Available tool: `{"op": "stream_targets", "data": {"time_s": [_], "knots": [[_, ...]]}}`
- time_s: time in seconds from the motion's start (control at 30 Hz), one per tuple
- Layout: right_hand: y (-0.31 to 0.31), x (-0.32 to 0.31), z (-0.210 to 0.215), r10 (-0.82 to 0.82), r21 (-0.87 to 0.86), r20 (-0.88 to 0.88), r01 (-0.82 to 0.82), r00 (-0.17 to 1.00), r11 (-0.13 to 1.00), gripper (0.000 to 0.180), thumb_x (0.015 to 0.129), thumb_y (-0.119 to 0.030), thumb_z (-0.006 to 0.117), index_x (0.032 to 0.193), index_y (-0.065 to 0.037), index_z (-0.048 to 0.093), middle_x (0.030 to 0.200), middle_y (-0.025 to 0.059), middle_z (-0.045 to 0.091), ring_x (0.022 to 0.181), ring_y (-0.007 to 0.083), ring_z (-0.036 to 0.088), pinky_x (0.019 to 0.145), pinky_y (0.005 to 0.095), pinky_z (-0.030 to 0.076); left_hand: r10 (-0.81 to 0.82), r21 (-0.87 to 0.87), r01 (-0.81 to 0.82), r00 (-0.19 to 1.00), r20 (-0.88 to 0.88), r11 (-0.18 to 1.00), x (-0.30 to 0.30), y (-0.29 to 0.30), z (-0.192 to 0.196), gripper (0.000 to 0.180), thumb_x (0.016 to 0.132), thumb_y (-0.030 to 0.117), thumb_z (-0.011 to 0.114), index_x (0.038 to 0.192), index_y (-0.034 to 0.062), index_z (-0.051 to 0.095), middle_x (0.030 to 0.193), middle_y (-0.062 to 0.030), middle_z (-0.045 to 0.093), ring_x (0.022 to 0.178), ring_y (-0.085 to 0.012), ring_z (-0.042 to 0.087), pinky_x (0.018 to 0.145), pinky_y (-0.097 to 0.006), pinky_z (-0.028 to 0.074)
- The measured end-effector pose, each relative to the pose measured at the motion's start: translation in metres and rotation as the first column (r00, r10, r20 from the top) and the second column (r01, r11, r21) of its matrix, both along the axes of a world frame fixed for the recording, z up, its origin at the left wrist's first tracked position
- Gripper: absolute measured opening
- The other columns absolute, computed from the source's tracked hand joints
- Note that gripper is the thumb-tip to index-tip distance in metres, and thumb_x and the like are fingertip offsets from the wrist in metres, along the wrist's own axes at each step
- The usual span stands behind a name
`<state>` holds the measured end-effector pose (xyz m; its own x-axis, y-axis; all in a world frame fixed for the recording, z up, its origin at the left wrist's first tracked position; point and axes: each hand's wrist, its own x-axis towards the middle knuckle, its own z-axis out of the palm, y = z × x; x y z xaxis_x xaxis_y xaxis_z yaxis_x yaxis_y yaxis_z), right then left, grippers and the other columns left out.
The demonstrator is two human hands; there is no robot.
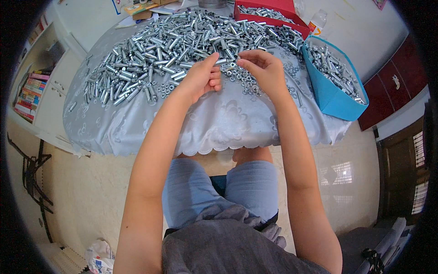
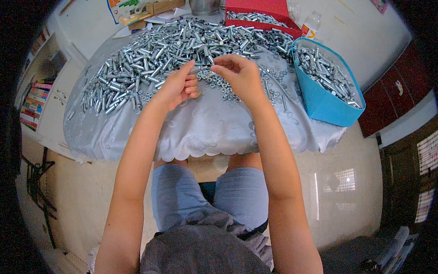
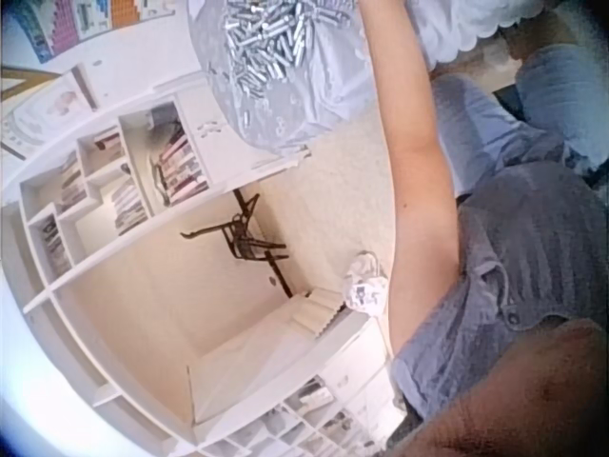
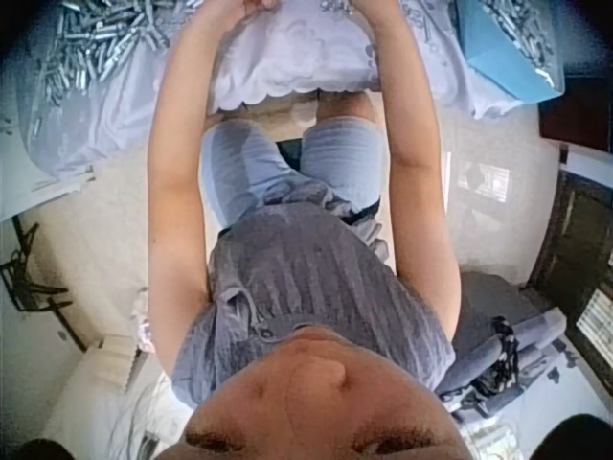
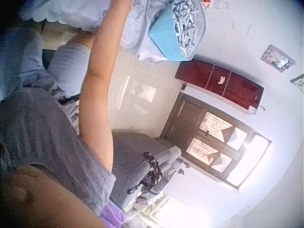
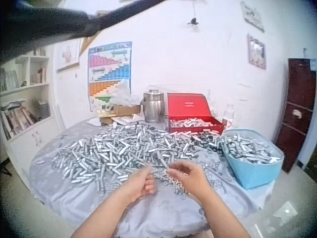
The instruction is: The person sits at a table covered with a white cloth and repeatedly picks up metal bolts and washers. They thread the washers onto the bolts by hand and place the assembled fasteners into a blue container on the right side of the table.
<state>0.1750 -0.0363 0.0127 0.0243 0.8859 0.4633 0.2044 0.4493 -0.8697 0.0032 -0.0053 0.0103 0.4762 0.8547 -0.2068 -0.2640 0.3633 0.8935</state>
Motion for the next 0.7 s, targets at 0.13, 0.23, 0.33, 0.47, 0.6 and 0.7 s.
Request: {"op": "stream_targets", "data": {"time_s": [0.13, 0.23, 0.33, 0.47, 0.6, 0.7], "knots": [[-0.0003, -0.0019, -0.0021, 0.080, 0.001, -0.066, -0.081, 0.995, 0.997, 0.019, 0.072, -0.004, 0.066, 0.090, 0.001, 0.062, 0.082, 0.0062, 0.063, 0.074, 0.0103, 0.058, 0.069, 0.0219, 0.047, -0.019, 0.014, 0.019, 1.000, -0.004, 1.000, 0.0011, -0.0005, -0.0018, 0.040, 0.085, 0.040, 0.049, 0.061, 0.0148, 0.029, 0.054, 0.0044, 0.025, 0.045, -0.0080, 0.028, 0.045, -0.025, 0.030], [-0.0016, -0.0051, -0.0009, 0.126, 0.004, -0.061, -0.126, 0.990, 0.992, 0.019, 0.072, -0.003, 0.065, 0.091, 0.001, 0.062, 0.082, 0.0062, 0.063, 0.074, 0.0103, 0.059, 0.069, 0.0219, 0.047, -0.014, 0.036, 0.014, 1.000, -0.019, 0.999, 0.0005, -0.0003, -0.0027, 0.040, 0.085, 0.040, 0.049, 0.061, 0.0145, 0.029, 0.054, 0.0043, 0.025, 0.045, -0.0080, 0.028, 0.045, -0.025, 0.030], [-0.0033, -0.0072, -0.0003, 0.114, -0.009, -0.046, -0.115, 0.992, 0.993, 0.018, 0.073, -0.004, 0.065, 0.090, 0.001, 0.062, 0.080, 0.0060, 0.063, 0.073, 0.0098, 0.058, 0.067, 0.0217, 0.046, -0.007, 0.051, 0.008, 1.000, -0.030, 0.999, 0.0009, -0.0008, -0.0029, 0.040, 0.085, 0.040, 0.049, 0.062, 0.0140, 0.030, 0.054, 0.0044, 0.025, 0.045, -0.0079, 0.028, 0.045, -0.025, 0.031], [-0.0028, -0.0067, -0.0005, 0.092, -0.044, -0.006, -0.092, 0.996, 0.995, 0.014, 0.076, -0.007, 0.064, 0.086, 0.002, 0.062, 0.074, 0.0043, 0.061, 0.066, 0.0082, 0.055, 0.062, 0.0212, 0.045, 0.065, 0.247, -0.045, 0.995, -0.075, 0.968, 0.0041, -0.0021, -0.0069, 0.040, 0.086, 0.041, 0.047, 0.062, 0.0130, 0.033, 0.054, 0.0037, 0.029, 0.044, -0.0079, 0.031, 0.044, -0.025, 0.032], [-0.0004, -0.0026, 0.0004, 0.122, -0.237, 0.014, -0.115, 0.992, 0.965, 0.014, 0.078, -0.010, 0.063, 0.084, 0.003, 0.060, 0.069, 0.0029, 0.058, 0.061, 0.0072, 0.051, 0.057, 0.0210, 0.043, 0.104, 0.468, -0.044, 0.989, -0.103, 0.883, 0.0064, -0.0029, -0.0088, 0.041, 0.086, 0.042, 0.046, 0.060, 0.0117, 0.036, 0.054, 0.0019, 0.034, 0.044, -0.0084, 0.034, 0.044, -0.026, 0.034], [-0.0045, -0.0081, 0.0017, 0.172, -0.154, -0.181, -0.201, 0.968, 0.967, 0.018, 0.079, -0.014, 0.062, 0.084, 0.003, 0.058, 0.068, 0.0034, 0.058, 0.060, 0.0077, 0.051, 0.055, 0.0205, 0.042, 0.142, 0.419, -0.095, 0.987, -0.082, 0.903, 0.0051, -0.0023, -0.0092, 0.042, 0.086, 0.042, 0.046, 0.059, 0.0112, 0.036, 0.053, 0.0019, 0.034, 0.044, -0.0085, 0.034, 0.044, -0.025, 0.034]]}}
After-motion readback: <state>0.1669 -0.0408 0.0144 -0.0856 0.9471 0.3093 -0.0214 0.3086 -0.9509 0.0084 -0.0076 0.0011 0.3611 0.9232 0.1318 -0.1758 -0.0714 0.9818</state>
